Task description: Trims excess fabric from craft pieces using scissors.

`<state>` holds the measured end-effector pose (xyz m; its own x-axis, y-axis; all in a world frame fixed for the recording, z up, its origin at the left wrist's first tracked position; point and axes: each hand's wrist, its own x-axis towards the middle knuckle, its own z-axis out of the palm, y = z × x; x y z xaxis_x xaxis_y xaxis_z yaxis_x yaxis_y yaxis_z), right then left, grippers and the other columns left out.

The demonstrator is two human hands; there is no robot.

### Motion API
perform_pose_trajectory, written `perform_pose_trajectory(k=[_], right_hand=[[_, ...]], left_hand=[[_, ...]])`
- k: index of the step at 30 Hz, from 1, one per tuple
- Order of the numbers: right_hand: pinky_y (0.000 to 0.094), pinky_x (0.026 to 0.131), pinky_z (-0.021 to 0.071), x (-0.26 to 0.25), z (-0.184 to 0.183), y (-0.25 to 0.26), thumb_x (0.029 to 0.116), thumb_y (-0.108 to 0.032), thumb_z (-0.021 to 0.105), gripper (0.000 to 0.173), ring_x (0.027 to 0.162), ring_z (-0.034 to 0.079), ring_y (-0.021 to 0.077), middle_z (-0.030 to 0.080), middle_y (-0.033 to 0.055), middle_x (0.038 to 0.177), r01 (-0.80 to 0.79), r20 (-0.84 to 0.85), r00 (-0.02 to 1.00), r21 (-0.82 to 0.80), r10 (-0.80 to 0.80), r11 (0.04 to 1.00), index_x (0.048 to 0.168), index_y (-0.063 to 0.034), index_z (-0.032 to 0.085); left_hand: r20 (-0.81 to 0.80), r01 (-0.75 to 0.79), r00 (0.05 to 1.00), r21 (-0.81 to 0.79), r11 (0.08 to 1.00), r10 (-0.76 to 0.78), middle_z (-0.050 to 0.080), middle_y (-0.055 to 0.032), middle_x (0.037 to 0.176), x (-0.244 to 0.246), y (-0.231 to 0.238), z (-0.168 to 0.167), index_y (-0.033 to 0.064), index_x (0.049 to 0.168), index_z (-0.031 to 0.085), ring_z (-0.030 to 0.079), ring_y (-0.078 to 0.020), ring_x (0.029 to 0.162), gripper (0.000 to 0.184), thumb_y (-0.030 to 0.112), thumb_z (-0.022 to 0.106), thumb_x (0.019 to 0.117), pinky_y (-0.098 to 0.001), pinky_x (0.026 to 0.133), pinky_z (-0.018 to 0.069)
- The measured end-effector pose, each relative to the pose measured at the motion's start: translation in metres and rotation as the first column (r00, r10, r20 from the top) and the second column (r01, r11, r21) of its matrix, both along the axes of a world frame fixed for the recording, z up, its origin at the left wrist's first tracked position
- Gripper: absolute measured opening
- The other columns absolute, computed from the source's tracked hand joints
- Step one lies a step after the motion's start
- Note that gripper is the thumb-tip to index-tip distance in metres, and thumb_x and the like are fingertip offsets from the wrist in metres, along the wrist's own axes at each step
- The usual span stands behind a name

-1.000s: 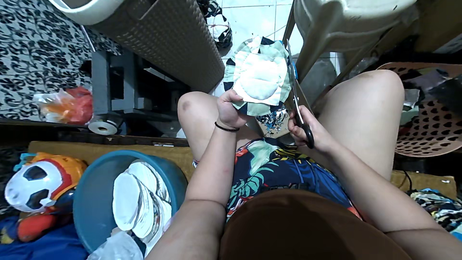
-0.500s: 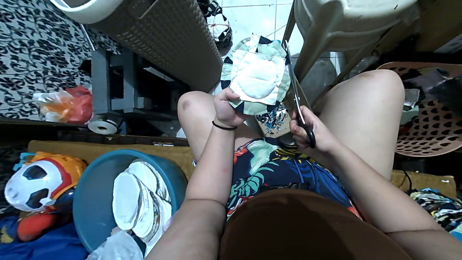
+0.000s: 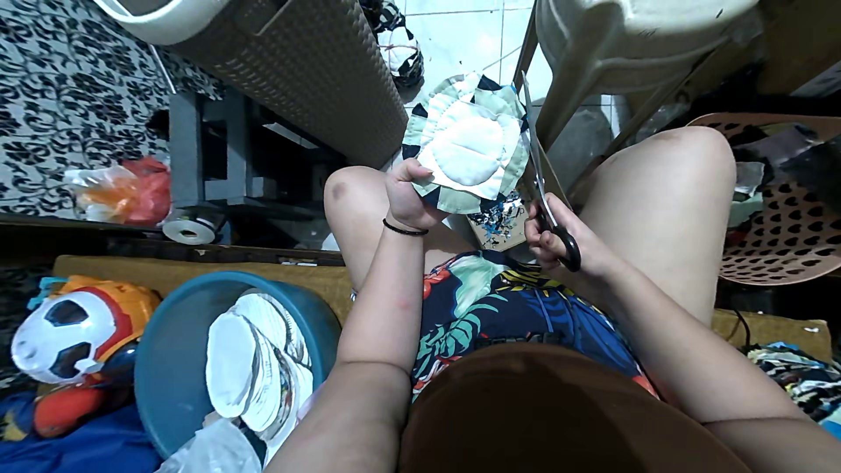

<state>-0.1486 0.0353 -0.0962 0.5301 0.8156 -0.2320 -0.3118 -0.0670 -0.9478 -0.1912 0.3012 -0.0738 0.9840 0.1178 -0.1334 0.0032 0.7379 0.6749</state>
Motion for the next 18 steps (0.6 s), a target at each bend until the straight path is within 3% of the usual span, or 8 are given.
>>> perform_pose_trajectory(k=[6,16,18], right_hand=[[0.0179,0.042,0.0427,0.000,0.004,0.001,0.0850,-0.054,0.075,0.057,0.045,0.045,0.0031,0.053,-0.0045,0.071,0.040,-0.019,0.999,-0.041,-0.041,0.998,0.114,-0.0170,0.043],[0.0187,0.042,0.0438,0.000,0.004,-0.002,0.0948,-0.030,0.066,0.034,0.044,0.045,0.0028,0.051,-0.0056,0.066,-0.031,-0.038,0.999,-0.028,0.029,0.999,0.114,-0.0165,0.041],[0.0178,0.043,0.0440,0.000,0.004,-0.002,0.0936,-0.034,0.068,0.038,0.045,0.046,0.0022,0.051,-0.0059,0.066,-0.044,-0.054,0.998,-0.006,0.044,0.999,0.113,-0.0169,0.041]], left_hand=[[0.037,0.045,0.998,-0.021,0.999,-0.044,0.076,-0.0073,0.096,0.001,0.003,-0.003,0.0165,0.093,0.070,0.073,-0.0190,0.091,0.022,0.019,0.053,0.0805,-0.0416,0.078,0.0612],[0.076,-0.055,0.996,0.084,0.995,0.049,0.076,-0.0044,0.090,-0.001,0.014,0.001,0.0163,0.087,0.069,0.073,-0.0132,0.086,0.025,0.014,0.044,0.0830,-0.0349,0.075,0.0613],[0.092,-0.044,0.995,0.069,0.997,0.037,0.076,-0.0052,0.091,0.000,0.016,-0.001,0.0159,0.088,0.070,0.074,-0.0139,0.087,0.025,0.015,0.046,0.0823,-0.0352,0.076,0.0614]])
